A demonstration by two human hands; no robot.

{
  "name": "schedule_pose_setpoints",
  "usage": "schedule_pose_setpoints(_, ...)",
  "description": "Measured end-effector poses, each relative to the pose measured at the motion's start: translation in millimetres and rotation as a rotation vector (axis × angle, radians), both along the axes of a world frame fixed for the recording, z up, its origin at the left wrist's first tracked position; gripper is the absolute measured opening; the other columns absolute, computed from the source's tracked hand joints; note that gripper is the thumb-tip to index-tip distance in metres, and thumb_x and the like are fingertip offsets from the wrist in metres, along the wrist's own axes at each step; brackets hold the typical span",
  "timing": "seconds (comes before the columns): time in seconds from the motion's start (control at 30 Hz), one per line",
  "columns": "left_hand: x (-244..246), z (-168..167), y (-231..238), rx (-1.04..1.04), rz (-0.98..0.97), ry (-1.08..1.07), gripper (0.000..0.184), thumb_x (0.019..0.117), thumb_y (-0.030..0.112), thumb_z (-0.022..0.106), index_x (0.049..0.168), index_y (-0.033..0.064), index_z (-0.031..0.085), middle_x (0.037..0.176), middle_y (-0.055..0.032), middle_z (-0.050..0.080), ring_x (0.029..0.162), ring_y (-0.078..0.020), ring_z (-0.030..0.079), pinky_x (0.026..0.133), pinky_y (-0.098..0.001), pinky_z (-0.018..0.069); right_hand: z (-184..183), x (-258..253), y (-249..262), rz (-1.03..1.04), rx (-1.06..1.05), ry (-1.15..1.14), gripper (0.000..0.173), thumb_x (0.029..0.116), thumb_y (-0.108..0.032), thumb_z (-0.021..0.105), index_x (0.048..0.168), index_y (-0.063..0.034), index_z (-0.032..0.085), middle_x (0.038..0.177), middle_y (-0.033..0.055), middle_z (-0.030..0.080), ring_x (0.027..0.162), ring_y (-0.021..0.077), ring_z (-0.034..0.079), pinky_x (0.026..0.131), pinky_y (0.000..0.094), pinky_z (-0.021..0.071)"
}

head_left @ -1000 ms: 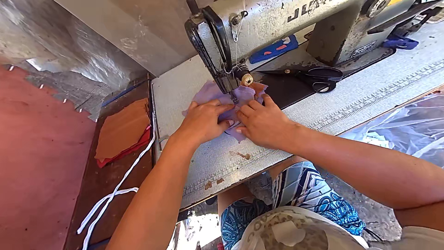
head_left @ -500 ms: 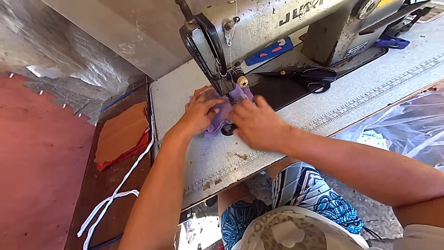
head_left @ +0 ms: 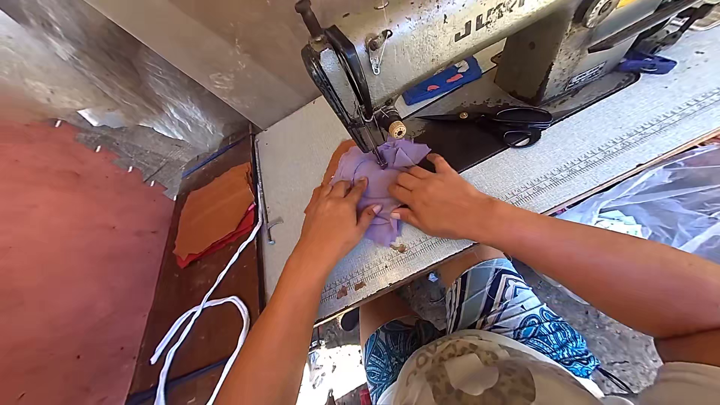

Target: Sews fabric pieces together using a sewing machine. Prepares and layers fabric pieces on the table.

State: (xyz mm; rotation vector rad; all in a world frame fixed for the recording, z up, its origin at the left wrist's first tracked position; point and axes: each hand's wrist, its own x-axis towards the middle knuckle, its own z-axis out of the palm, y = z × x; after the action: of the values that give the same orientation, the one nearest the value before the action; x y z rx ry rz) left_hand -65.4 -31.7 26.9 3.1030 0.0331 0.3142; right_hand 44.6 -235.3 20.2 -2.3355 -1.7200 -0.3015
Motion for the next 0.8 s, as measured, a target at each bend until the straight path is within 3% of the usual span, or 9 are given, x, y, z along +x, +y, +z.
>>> schedule_pose_setpoints(0.1, -2, 0, -1, 0.055, -0.007, -0.009, 0.061, 0.1027, 0.055, 0.047, 0.142, 0.0105, 0.062, 0.122, -0.0183, 0.067, 0.115, -0.0377, 0.064, 0.09, -0.0594, 0.0492, 0, 4, -3, -0.023, -0.021, -0.027, 0.049, 0.1044, -0.048, 0.048, 0.124, -0.0079, 0.068, 0.116, 0.0121, 0.069, 0.117, 0.0363, 0.064, 0.108, 0.0741, 0.0331)
schedule_pose_setpoints(0.17, -2, -5, 1, 0.066, -0.012, -0.032, 0.063, 0.1012, 0.056, 0.05, 0.142, 0.0102, 0.061, 0.119, -0.0183, 0.066, 0.11, -0.0372, 0.064, 0.088, -0.0584, 0.0484, -2, 7, -4, -0.043, -0.021, -0.035, 0.051, 0.1035, -0.05, 0.048, 0.126, -0.0084, 0.067, 0.12, 0.0127, 0.069, 0.12, 0.0378, 0.063, 0.109, 0.0756, 0.0308)
schedule_pose_setpoints(0.23, 0, -11, 4, 0.066, -0.01, -0.059, 0.065, 0.0999, 0.057, 0.051, 0.143, 0.0094, 0.06, 0.124, -0.0199, 0.062, 0.116, -0.0396, 0.059, 0.094, -0.0596, 0.0437, -5, 11, -4, -0.068, -0.028, -0.034, 0.053, 0.103, -0.051, 0.049, 0.129, -0.0088, 0.066, 0.124, 0.0138, 0.068, 0.124, 0.0396, 0.061, 0.108, 0.0766, 0.031)
schedule_pose_setpoints(0.3, 2, -14, 8, 0.043, 0.008, -0.034, 0.069, 0.1005, 0.06, 0.048, 0.149, 0.0105, 0.054, 0.146, -0.0206, 0.054, 0.135, -0.0414, 0.049, 0.107, -0.064, 0.0367, -4, 13, -5, -0.086, -0.049, -0.014, 0.054, 0.1024, -0.05, 0.052, 0.133, -0.008, 0.064, 0.133, 0.0153, 0.066, 0.13, 0.0414, 0.057, 0.109, 0.0764, 0.0306)
schedule_pose_setpoints(0.4, 8, -13, 17, -0.049, 0.068, 0.108, 0.079, 0.1021, 0.064, 0.042, 0.162, 0.0133, 0.032, 0.167, -0.0137, 0.031, 0.153, -0.037, 0.029, 0.117, -0.0683, 0.0243, -10, 16, -8, -0.014, 0.027, -0.035, 0.046, 0.0992, -0.045, 0.057, 0.125, -0.0075, 0.066, 0.14, 0.0152, 0.062, 0.14, 0.0398, 0.05, 0.111, 0.0728, 0.0312)
schedule_pose_setpoints(0.47, 14, -13, 27, -0.116, 0.076, 0.135, 0.082, 0.102, 0.063, 0.044, 0.164, 0.0135, 0.025, 0.169, -0.0125, 0.026, 0.155, -0.0371, 0.024, 0.116, -0.0741, 0.0186, -13, 18, -8, 0.088, 0.066, -0.06, 0.041, 0.1001, -0.037, 0.055, 0.126, -0.0076, 0.067, 0.139, 0.0141, 0.063, 0.139, 0.0361, 0.052, 0.114, 0.0674, 0.0334)
schedule_pose_setpoints(0.57, 25, -7, 40, -0.174, 0.087, 0.207, 0.084, 0.1016, 0.06, 0.049, 0.165, 0.0126, 0.021, 0.17, -0.0131, 0.022, 0.157, -0.0365, 0.019, 0.117, -0.0761, 0.01, -13, 19, -7, 0.096, 0.029, -0.051, 0.038, 0.1023, -0.037, 0.054, 0.121, -0.0079, 0.07, 0.125, 0.0119, 0.069, 0.124, 0.034, 0.062, 0.11, 0.0642, 0.0393)
schedule_pose_setpoints(0.8, 50, 1, 65, -0.234, 0.123, 0.309, 0.086, 0.1015, 0.06, 0.05, 0.166, 0.0141, 0.017, 0.172, -0.0126, 0.017, 0.158, -0.0351, 0.015, 0.117, -0.076, 0.0054, -7, 20, -4, -0.058, -0.105, 0.025, 0.056, 0.1051, -0.05, 0.046, 0.136, -0.0063, 0.062, 0.147, 0.0146, 0.058, 0.142, 0.0378, 0.049, 0.115, 0.0672, 0.0307)
